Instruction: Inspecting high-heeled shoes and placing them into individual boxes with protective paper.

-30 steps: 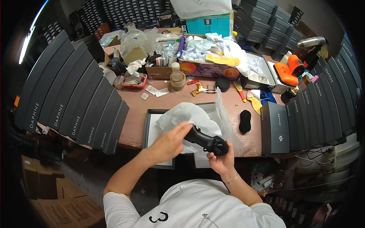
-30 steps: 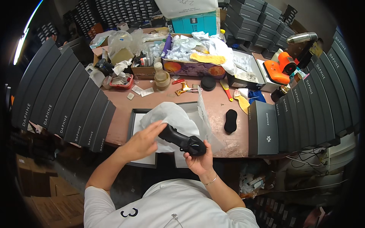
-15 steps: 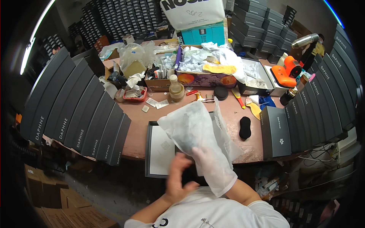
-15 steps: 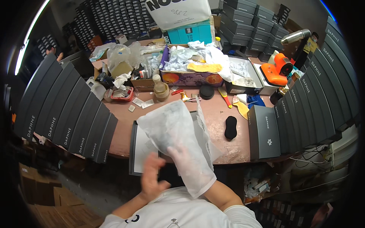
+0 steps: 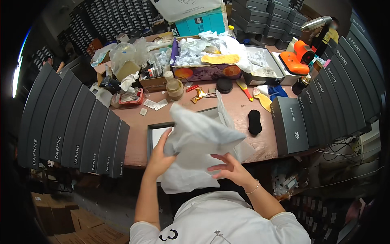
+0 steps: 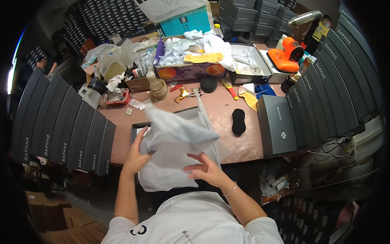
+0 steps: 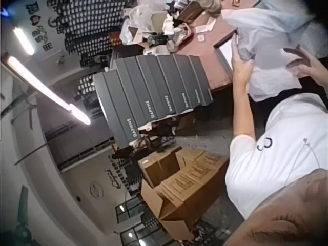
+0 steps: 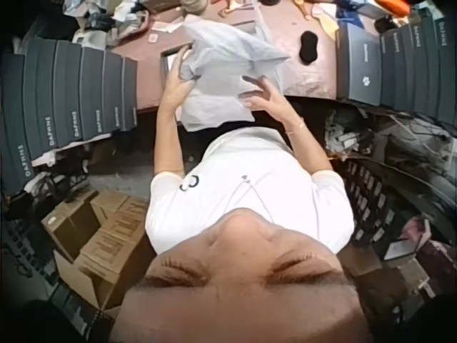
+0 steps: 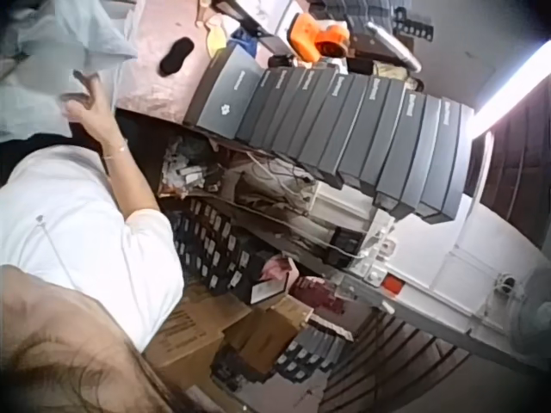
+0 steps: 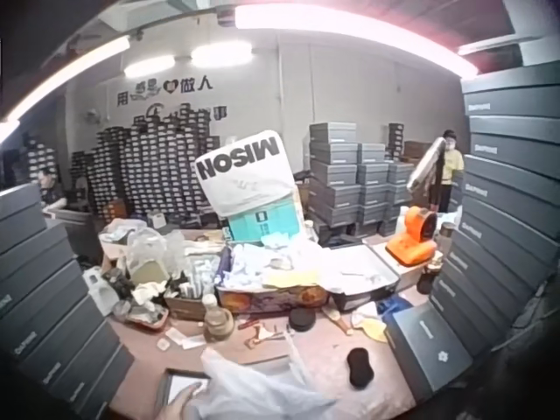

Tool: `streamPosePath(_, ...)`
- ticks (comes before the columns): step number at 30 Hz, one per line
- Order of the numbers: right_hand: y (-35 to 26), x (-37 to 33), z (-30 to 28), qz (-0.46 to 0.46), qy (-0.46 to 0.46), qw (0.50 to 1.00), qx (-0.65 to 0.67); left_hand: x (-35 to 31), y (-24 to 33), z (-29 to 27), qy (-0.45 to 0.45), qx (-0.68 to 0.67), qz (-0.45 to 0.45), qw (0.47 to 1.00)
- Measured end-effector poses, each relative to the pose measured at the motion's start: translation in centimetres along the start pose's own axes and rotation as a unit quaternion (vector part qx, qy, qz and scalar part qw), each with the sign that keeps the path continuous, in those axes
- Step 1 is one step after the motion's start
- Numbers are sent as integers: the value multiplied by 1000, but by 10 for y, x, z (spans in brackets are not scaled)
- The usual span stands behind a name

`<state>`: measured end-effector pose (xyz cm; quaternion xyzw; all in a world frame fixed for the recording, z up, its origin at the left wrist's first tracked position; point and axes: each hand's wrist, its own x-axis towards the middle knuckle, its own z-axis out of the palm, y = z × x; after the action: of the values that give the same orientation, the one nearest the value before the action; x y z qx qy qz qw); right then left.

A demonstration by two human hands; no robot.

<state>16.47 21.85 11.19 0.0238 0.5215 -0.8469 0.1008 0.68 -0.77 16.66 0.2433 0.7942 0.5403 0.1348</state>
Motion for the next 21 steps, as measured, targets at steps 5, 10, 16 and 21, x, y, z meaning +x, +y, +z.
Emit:
streamPosePath(5,-6,-9,-22,-117,213,947,-210,57,-10,31,-60,-107,-19,992)
streamPosePath(10,-7,-19,-24,-107,241,948,-181,58,-20,-1,-87,-89,5,992)
streamPosePath(16,-42,-11,33,-179,91,852,-483,53,-16,-31,-154,-93,-33,983)
streamPosePath(21,-4,4,24,-167,170,860,-450,59,-47,85,139,-288,-39,947)
